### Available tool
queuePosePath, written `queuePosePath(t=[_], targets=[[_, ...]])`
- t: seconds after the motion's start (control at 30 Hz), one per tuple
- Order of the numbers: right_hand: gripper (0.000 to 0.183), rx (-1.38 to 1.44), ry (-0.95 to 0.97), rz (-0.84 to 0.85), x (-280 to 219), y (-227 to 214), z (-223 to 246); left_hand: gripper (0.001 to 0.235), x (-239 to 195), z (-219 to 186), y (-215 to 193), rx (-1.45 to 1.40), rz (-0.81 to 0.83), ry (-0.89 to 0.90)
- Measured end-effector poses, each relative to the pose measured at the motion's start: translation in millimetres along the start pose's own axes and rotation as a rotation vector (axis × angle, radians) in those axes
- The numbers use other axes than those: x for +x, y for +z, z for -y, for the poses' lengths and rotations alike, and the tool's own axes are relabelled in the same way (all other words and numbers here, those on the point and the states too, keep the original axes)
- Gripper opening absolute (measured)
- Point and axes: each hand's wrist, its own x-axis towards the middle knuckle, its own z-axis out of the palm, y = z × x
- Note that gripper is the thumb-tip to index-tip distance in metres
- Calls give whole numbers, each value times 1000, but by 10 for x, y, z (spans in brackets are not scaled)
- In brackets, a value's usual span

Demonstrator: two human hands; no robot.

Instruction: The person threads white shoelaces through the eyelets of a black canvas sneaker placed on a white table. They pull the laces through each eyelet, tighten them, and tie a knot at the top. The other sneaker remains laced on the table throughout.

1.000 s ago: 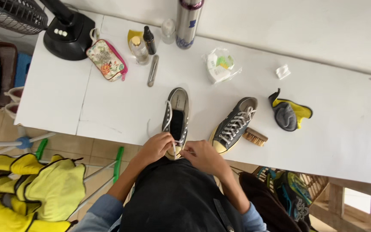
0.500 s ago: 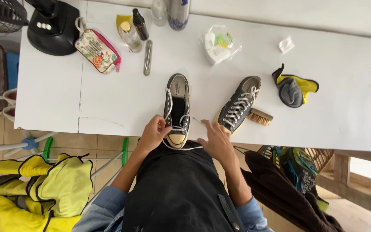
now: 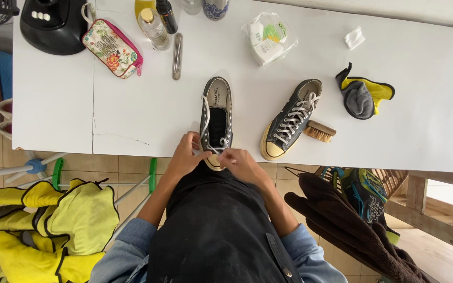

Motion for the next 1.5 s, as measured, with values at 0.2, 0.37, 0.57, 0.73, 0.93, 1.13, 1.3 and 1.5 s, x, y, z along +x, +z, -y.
queuePosePath(t=[0.2,0.37,0.57,0.73,0.93,1.13,1.3,1.5], targets=[[18,103,72,263,-90,60,105,24,-20,109,233,55,-67,-87],[60,488,64,398,-331,-69,609,16,39,388,445,75,-104,-38],[45,105,-26,246,-281,-115,587,24,-424,51,67,308,258,-39],[42,-495,164,-132,-119,-76,-107,60,-584,-436,36,186,231,37],[28,-685,-19,-161,53,-19,-635,44,-265,-331,521,165,23,67],[18,-535,-67,-158,220,-88,-451,13,31,-142,687,688,-140,188],[29,-437,-52,-143,325,-120,-429,18,-56,-144,466,485,-129,206],[29,-389,10,5,58,-110,14,50,-185,-353,255,319,-135,107]])
